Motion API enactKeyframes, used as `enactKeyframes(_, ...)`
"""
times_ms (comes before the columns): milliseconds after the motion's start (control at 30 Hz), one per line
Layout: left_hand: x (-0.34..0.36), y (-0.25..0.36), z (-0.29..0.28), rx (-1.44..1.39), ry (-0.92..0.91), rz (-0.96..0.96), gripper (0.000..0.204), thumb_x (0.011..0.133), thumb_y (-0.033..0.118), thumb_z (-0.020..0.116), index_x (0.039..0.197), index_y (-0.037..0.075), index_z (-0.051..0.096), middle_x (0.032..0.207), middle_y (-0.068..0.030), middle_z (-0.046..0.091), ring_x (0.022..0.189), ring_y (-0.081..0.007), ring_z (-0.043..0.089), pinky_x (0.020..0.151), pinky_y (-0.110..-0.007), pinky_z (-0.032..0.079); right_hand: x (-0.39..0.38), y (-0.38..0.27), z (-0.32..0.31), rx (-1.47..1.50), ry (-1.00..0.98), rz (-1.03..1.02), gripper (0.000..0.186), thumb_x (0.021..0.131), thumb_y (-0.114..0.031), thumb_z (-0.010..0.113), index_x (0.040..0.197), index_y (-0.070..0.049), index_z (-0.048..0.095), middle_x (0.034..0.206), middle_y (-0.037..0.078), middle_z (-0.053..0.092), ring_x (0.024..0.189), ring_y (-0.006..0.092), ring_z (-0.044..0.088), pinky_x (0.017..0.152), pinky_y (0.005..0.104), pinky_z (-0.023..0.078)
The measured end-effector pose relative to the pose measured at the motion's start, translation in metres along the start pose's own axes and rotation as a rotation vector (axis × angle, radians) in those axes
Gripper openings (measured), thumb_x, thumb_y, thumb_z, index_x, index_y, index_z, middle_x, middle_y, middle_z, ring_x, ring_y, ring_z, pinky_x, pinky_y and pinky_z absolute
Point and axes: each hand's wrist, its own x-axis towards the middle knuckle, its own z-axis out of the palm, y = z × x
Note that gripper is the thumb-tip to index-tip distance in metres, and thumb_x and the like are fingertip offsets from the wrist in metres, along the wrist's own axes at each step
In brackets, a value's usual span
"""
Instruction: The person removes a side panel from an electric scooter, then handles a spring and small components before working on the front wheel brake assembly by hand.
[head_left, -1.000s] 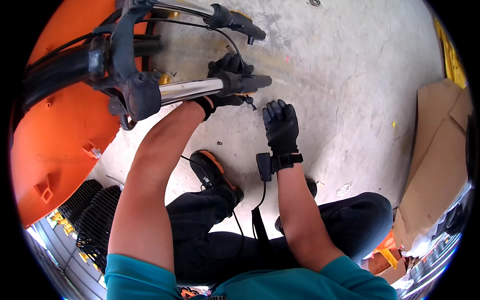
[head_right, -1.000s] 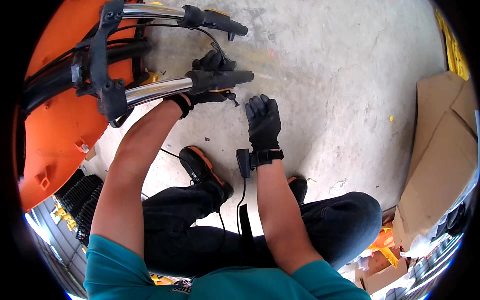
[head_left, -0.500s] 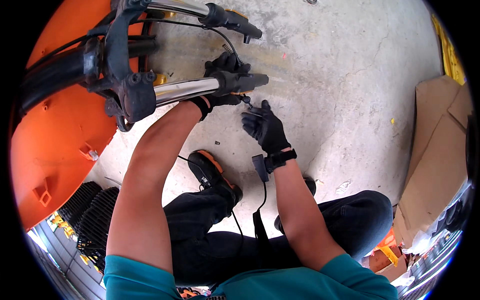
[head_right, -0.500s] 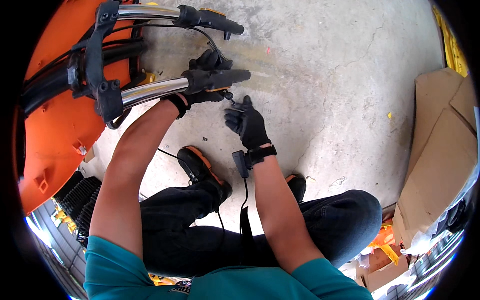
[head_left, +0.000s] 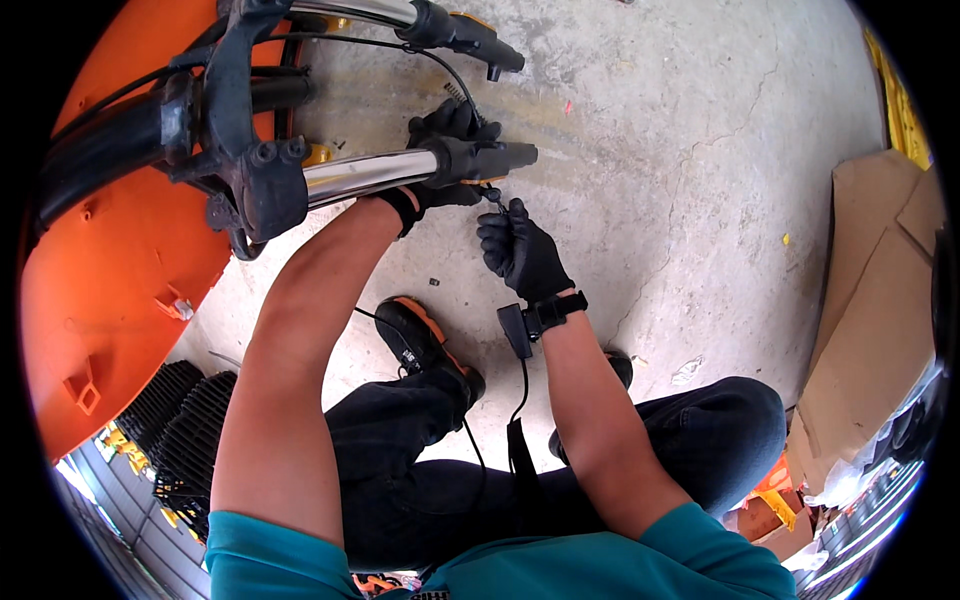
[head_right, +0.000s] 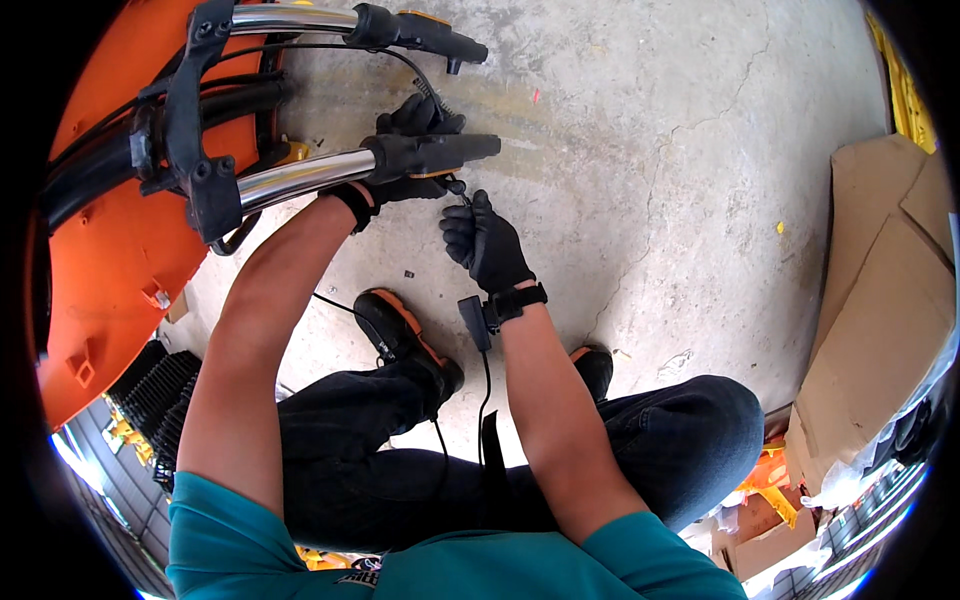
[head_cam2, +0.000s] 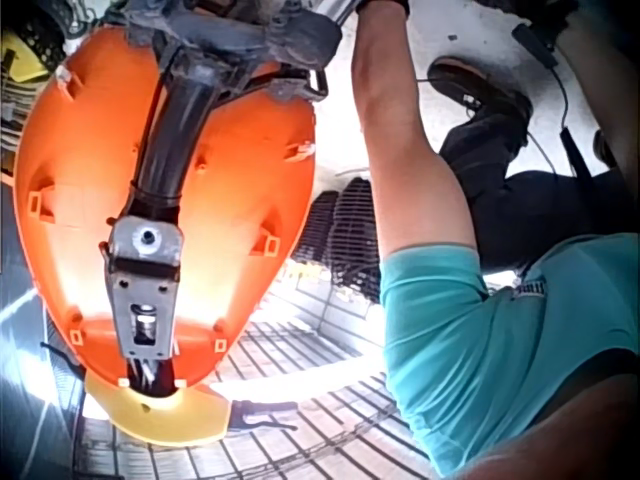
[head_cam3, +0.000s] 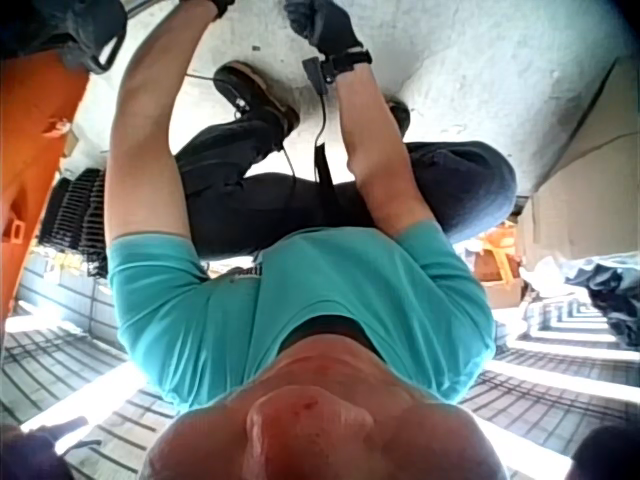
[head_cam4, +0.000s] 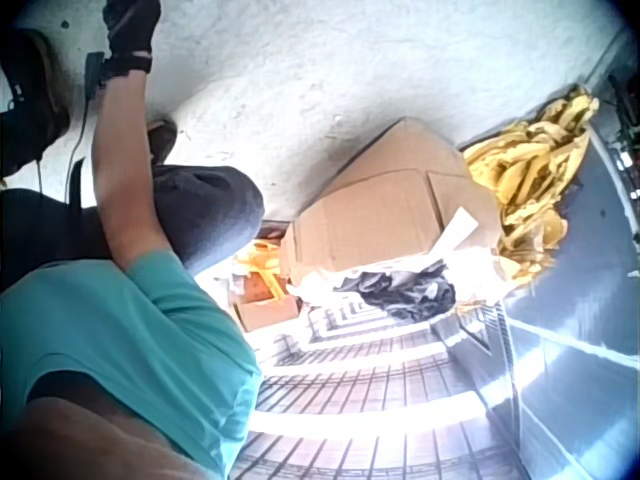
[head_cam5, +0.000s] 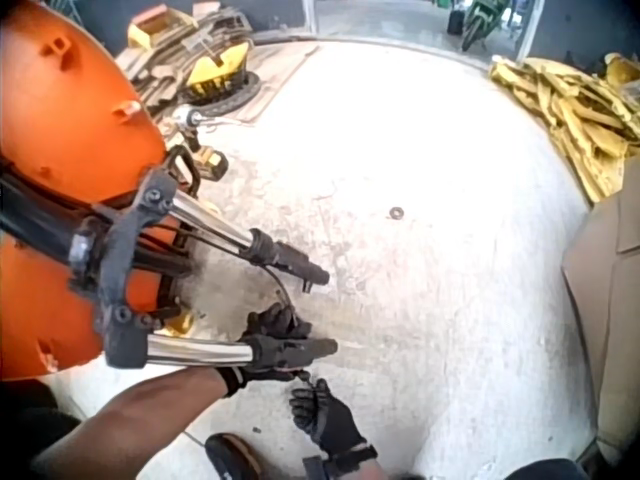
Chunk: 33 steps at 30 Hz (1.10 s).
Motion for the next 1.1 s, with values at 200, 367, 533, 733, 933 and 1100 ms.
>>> enactKeyframes(200,-0.017,-0.006,0.017,-0.015,0.075,-0.055,0.086,0.068,0.069,0.05,0.144,0.033,0.032,0.149,-0.0097,0.029,0.136,-0.0359,0.027,0.106,-0.052,0.02,-0.003,0.028,0.047,-0.243,0.379,-0.339,0.033,0.095,-0.034,0.053,0.102,-0.002,0.057,0.087,0.006,0.062,0.07,0.0126,0.057,0.066,0.0253,0.051)
enactKeyframes(367,-0.001,0.0,0.009,-0.014,-0.018,-0.013,0.089,0.064,0.069,0.053,0.143,0.034,0.033,0.15,-0.0107,0.027,0.135,-0.0392,0.026,0.11,-0.054,0.015,0.001,0.004,0.003,0.105,-0.028,0.023,0.015,0.092,-0.016,0.058,0.103,-0.005,0.058,0.092,0.008,0.063,0.076,0.0147,0.058,0.071,0.0291,0.052)
enactKeyframes(533,-0.009,-0.005,0.003,0.448,0.055,0.042,0.082,0.069,0.068,0.048,0.142,0.032,0.035,0.147,-0.0029,0.034,0.132,-0.04,0.03,0.112,-0.052,0.016,0.003,0.024,0.04,-0.314,0.449,-0.364,0.033,0.095,-0.036,0.051,0.096,-0.004,0.058,0.083,0.002,0.058,0.068,0.0095,0.052,0.063,0.0235,0.046)
enactKeyframes(733,-0.003,-0.004,-0.012,0.198,-0.001,0.024,0.079,0.072,0.067,0.046,0.14,0.029,0.036,0.144,0.0056,0.038,0.131,-0.0373,0.033,0.112,-0.052,0.017,0.002,0.005,0.012,0.148,-0.165,0.051,0.019,0.094,-0.018,0.055,0.105,-0.004,0.06,0.091,0.005,0.061,0.076,0.0133,0.057,0.069,0.0285,0.051)
enactKeyframes(933,-0.007,-0.004,-0.008,0.171,-0.019,0.049,0.074,0.076,0.065,0.043,0.139,0.026,0.038,0.145,0.0014,0.038,0.132,-0.0344,0.033,0.112,-0.051,0.019,0.004,0.025,0.035,-0.34,0.457,-0.338,0.033,0.093,-0.038,0.055,0.095,-0.005,0.056,0.074,0.0,0.05,0.063,0.01,0.047,0.061,0.0222,0.045)
enactKeyframes(1100,-0.009,-0.007,0.004,0.754,0.028,0.075,0.065,0.081,0.063,0.039,0.134,0.026,0.042,0.144,0.0007,0.039,0.127,-0.0337,0.041,0.11,-0.05,0.026,-0.001,0.024,0.042,-0.016,0.305,-0.162,0.027,0.093,-0.029,0.057,0.093,-0.002,0.056,0.073,0.0,0.05,0.061,0.0091,0.045,0.057,0.0223,0.043)
